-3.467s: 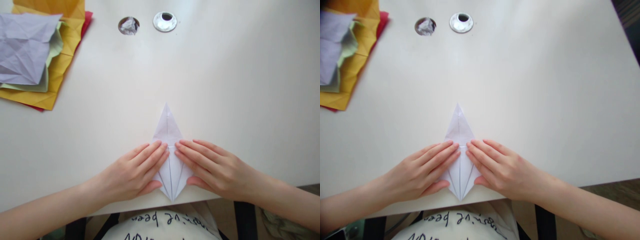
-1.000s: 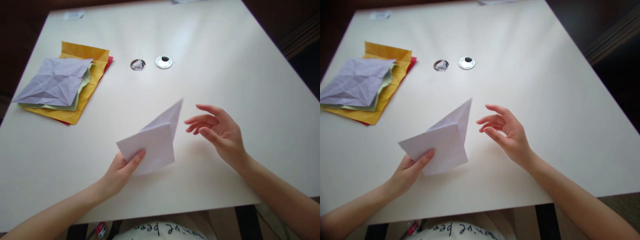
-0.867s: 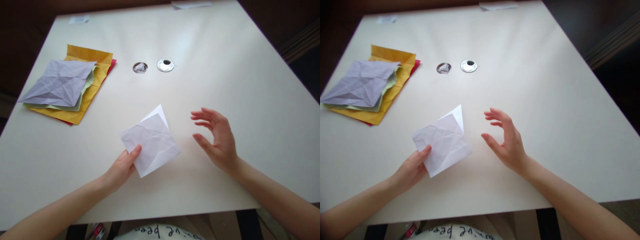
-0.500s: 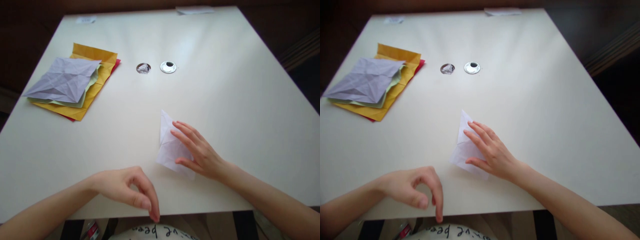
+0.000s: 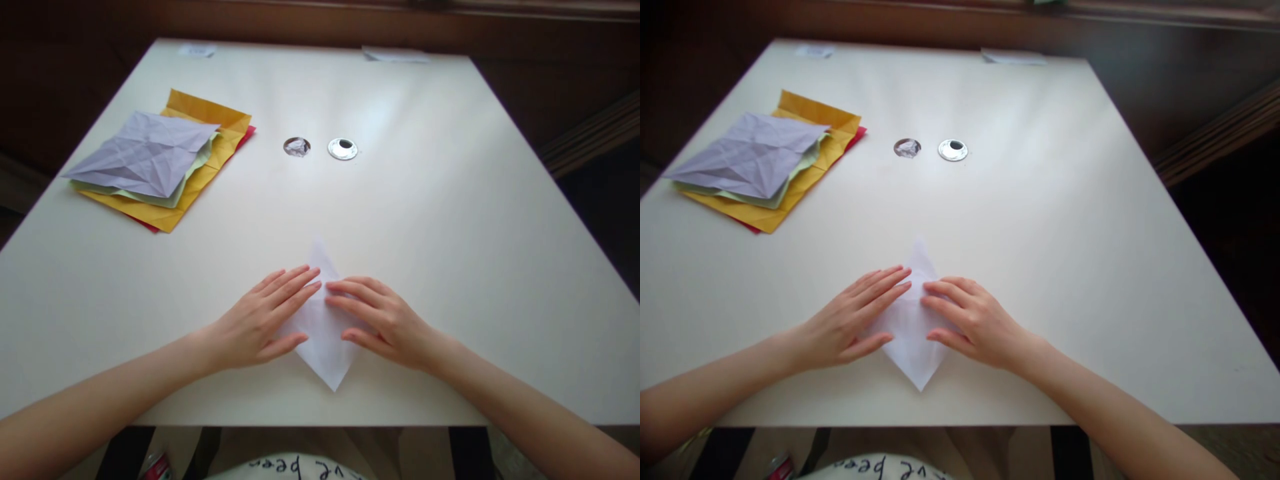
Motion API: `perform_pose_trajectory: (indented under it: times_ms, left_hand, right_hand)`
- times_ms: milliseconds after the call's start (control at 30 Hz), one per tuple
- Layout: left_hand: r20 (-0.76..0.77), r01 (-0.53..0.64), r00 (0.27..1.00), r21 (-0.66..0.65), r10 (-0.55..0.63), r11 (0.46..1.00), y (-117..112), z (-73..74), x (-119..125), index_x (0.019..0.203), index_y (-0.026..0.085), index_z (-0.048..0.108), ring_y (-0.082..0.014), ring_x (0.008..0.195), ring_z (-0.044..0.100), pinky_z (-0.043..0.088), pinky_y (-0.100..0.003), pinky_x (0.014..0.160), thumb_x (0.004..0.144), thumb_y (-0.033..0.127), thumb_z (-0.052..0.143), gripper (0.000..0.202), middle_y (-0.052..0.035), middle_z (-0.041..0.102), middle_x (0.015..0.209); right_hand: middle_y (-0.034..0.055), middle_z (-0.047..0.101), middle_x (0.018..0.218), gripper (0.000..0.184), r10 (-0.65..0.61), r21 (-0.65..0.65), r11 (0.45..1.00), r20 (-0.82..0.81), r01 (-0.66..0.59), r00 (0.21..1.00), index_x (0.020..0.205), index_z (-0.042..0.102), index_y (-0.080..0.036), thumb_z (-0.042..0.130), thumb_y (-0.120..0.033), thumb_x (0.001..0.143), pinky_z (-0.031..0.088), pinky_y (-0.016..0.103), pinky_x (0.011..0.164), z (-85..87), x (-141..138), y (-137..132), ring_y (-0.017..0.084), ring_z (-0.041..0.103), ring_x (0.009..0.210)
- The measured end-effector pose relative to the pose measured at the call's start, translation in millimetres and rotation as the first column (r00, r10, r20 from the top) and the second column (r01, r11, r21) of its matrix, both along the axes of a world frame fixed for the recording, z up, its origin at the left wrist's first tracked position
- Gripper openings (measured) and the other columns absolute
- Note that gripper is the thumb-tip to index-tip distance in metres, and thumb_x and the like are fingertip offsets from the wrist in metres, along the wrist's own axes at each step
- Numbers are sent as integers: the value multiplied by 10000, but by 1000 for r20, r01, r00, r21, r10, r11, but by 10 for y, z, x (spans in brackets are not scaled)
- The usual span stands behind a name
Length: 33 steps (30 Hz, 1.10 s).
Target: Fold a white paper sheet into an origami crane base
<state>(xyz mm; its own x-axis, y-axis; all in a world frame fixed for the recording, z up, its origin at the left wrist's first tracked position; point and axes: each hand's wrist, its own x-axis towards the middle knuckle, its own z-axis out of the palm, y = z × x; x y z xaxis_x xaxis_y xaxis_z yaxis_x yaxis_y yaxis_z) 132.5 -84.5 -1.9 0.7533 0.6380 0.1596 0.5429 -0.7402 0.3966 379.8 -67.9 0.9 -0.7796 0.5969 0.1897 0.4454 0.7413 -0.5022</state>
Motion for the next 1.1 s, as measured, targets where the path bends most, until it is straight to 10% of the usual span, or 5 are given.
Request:
perform_pose_trajectory:
  times_ms: [133,433,633,900,1100]
  left_hand:
    - [-204,33,978,-54,-44,998,31,-43,-13,1379,141,144,-229,1321,173,148,-400,1076,828,558,349,721,-92,201,1435]
    - [-164,19,986,-31,-24,999,13,-52,-16,1367,157,205,-235,1314,190,100,-400,1074,817,582,346,710,-73,241,1424]
    - [-144,87,985,-79,-98,993,33,-43,-57,1385,131,111,-280,1322,141,76,-424,1070,654,733,424,997,-107,161,1440]
    - [-7,68,998,132,-67,989,27,-80,-52,1213,183,463,-189,1199,406,286,-363,1005,870,365,422,390,-42,481,1282]
    - [72,2,997,132,-11,991,115,-108,-106,1155,176,517,-201,1114,489,405,-356,912,832,388,491,388,-52,573,1178]
  right_hand:
    - [93,525,1223,404,78,20,997,17,-78,997,1178,495,-145,500,-347,828,417,381,938,-18,-26,-34,205,432,1143]
    - [81,519,1239,379,56,45,997,11,-57,998,1188,489,-162,496,-300,835,407,380,949,-56,-30,-29,197,429,1155]
    - [99,442,1310,800,91,-46,995,119,-87,989,1326,314,-147,538,-594,701,324,400,1013,42,20,53,226,355,1221]
    - [111,313,1395,846,-28,59,998,277,12,960,1373,190,-136,438,-635,737,216,453,1058,39,37,53,247,231,1298]
    - [163,256,1411,1028,-12,46,999,276,-1,961,1385,112,-100,483,-703,639,209,477,1055,53,66,49,276,175,1316]
